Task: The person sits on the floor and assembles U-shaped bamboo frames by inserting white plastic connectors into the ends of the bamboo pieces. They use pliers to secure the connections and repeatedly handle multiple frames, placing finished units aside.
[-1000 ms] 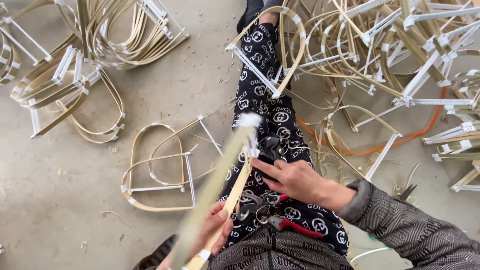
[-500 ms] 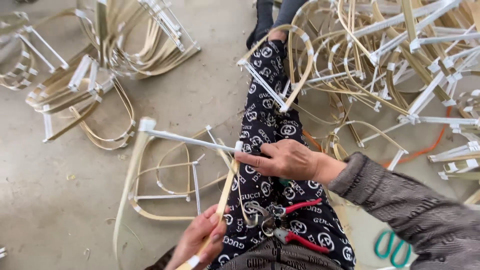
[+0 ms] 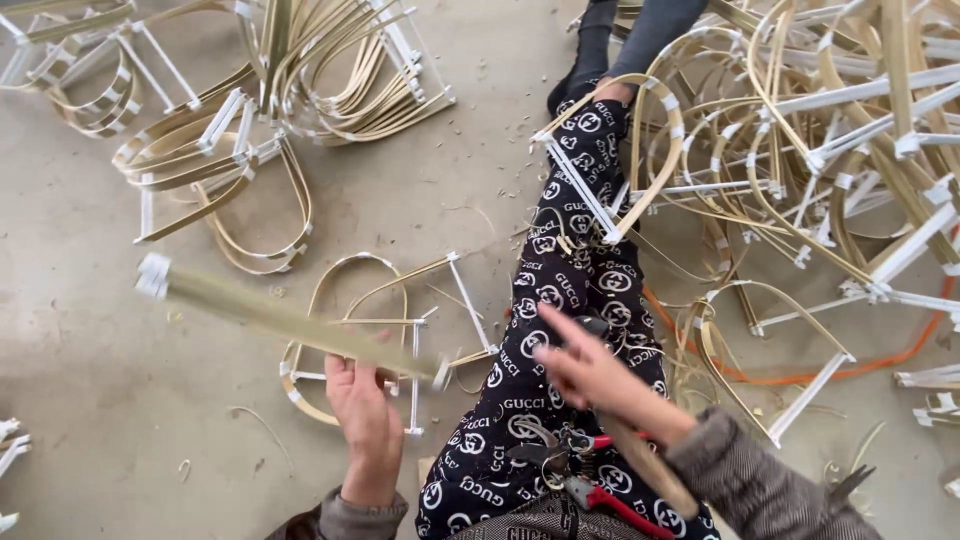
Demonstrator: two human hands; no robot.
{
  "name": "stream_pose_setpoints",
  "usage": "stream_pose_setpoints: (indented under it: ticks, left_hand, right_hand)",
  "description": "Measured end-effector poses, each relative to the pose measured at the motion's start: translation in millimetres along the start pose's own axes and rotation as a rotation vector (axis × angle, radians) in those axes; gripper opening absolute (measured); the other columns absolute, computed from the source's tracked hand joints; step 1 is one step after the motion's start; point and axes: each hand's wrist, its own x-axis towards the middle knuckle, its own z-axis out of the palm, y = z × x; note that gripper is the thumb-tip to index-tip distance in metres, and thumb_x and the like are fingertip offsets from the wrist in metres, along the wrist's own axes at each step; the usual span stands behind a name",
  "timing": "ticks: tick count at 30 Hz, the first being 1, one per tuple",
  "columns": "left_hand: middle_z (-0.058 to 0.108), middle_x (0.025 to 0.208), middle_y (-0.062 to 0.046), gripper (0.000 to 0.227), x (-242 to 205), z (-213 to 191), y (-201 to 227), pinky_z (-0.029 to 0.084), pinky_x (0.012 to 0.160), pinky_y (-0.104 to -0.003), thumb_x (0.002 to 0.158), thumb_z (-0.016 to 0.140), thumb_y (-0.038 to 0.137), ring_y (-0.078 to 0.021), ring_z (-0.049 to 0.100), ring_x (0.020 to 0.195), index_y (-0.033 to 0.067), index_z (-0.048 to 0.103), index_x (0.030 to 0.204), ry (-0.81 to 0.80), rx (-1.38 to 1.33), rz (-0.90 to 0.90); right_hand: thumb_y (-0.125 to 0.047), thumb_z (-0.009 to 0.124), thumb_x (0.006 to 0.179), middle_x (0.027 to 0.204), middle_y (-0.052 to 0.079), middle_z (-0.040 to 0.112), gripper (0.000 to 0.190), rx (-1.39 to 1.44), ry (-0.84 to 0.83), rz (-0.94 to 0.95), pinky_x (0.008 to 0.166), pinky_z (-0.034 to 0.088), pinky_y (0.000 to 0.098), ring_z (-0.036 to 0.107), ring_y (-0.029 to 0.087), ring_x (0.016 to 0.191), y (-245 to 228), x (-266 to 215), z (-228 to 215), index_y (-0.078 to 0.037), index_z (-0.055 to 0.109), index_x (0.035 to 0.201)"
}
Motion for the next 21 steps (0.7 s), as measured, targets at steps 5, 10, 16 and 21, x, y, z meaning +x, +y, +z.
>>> stream_pose_setpoints:
  ticks: [5,10,16,21]
  left_hand:
    - [0.072,0.106,-0.008,0.016,-16,42,5,0.058,0.077,-0.029,0.097,0.061,0.003,-0.013,0.07,0.093,0.0076,0.059,0.113,0.011,-0.161,-0.106]
    - [0.069,0.121,-0.008,0.02,-55,72,-30,0.058,0.091,-0.031,0.096,0.066,0.001,-0.0159,0.065,0.103,0.006,0.06,0.115,-0.176,-0.121,-0.066]
    - [0.058,0.128,-0.007,0.07,-52,55,-4,0.058,0.087,-0.03,0.088,0.073,0.013,-0.0161,0.064,0.1,0.0064,0.04,0.149,-0.776,0.13,-0.135]
    - [0.073,0.098,-0.016,0.058,-63,29,25,0.063,0.065,-0.031,0.1,0.049,0.036,-0.0221,0.074,0.072,-0.0034,0.051,0.142,-0.717,0.072,-1.012]
  right_hand:
    - [-0.026,0.06,0.098,0.064,0.001,0.059,0.081,0.138,-0.359,0.126,0.037,0.035,0.021,0.044,0.005,0.041,4,-42,42,-0.022,0.015,0.165]
    - [-0.036,0.048,0.101,0.068,0.002,0.061,0.07,0.73,-0.234,-0.013,0.036,0.035,0.0197,0.043,0.003,0.038,-8,-40,42,-0.014,0.024,0.164]
    - [-0.037,0.044,0.115,0.077,0.005,0.055,0.058,0.731,-0.171,-0.069,0.035,0.032,0.0225,0.042,0.009,0.044,80,-18,-46,0.019,0.034,0.125]
    - [-0.033,0.044,0.104,0.069,0.001,0.052,0.057,0.526,-0.057,-0.049,0.036,0.033,0.0191,0.039,0.004,0.041,-16,-65,-47,-0.01,0.042,0.155]
